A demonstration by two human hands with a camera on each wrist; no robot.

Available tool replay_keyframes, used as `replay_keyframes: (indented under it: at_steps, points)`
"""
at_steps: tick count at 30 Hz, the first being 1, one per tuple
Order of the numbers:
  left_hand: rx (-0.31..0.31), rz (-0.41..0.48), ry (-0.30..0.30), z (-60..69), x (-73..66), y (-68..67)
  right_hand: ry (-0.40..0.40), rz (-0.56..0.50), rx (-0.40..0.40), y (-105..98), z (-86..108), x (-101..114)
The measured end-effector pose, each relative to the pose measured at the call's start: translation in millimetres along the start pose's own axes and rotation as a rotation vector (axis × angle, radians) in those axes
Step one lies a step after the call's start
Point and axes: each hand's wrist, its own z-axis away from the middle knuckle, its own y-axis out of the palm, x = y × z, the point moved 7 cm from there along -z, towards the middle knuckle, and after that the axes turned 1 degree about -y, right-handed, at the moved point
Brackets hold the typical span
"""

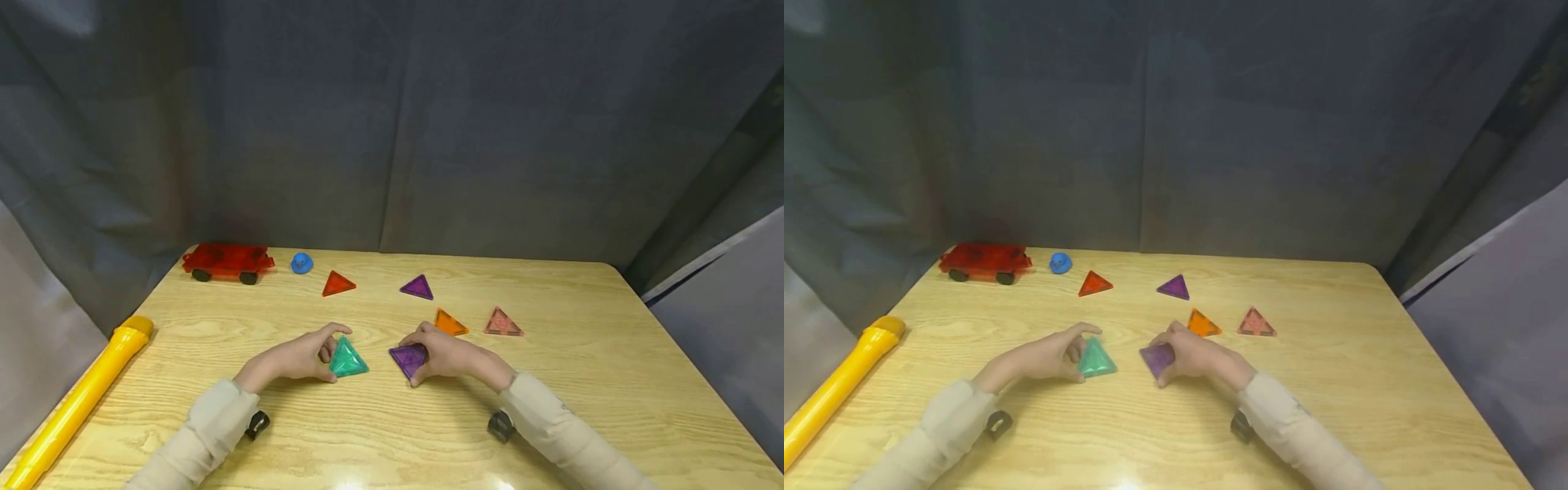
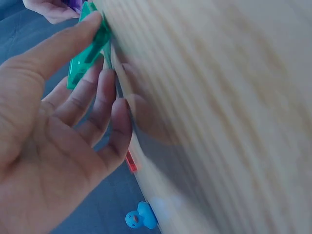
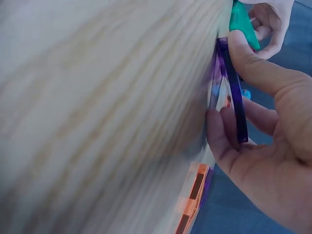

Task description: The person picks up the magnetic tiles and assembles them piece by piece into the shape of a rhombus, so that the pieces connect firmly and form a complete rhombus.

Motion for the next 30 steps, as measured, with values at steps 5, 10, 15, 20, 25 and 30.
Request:
replay_keyframes:
  at_steps: [5, 10, 15, 20, 25, 30]
  points:
    - [-0.004, -0.006, -0.027, 0.2, 0.5, 1.7, -0.003, -0.050, 0.003, 0.9, 1.7, -2.8]
    - [-0.001, -0.035, -0.034, -0.7, -0.5, 2.6, 0.007, -0.127, -0.022, -0.7, 1.0, -4.8]
    - [0.025, -0.045, 0.010, -2.8, -9.0, 6.4, 0.004, -0.157, -0.060, -0.8, -0.9, -3.0]
    - [0.045, -0.052, 0.030, -5.6, -18.3, 10.6, -0.031, -0.146, -0.086, 1.5, -5.9, 1.8]
    - [0.057, -0.047, 0.020, -10.1, -20.4, 16.2, -0.074, -0.151, -0.065, 4.7, -8.9, 6.5]
    - [0.056, -0.068, 0.021, -12.3, -20.8, 18.6, -0.108, -0.139, -0.055, 5.6, -9.2, 10.4]
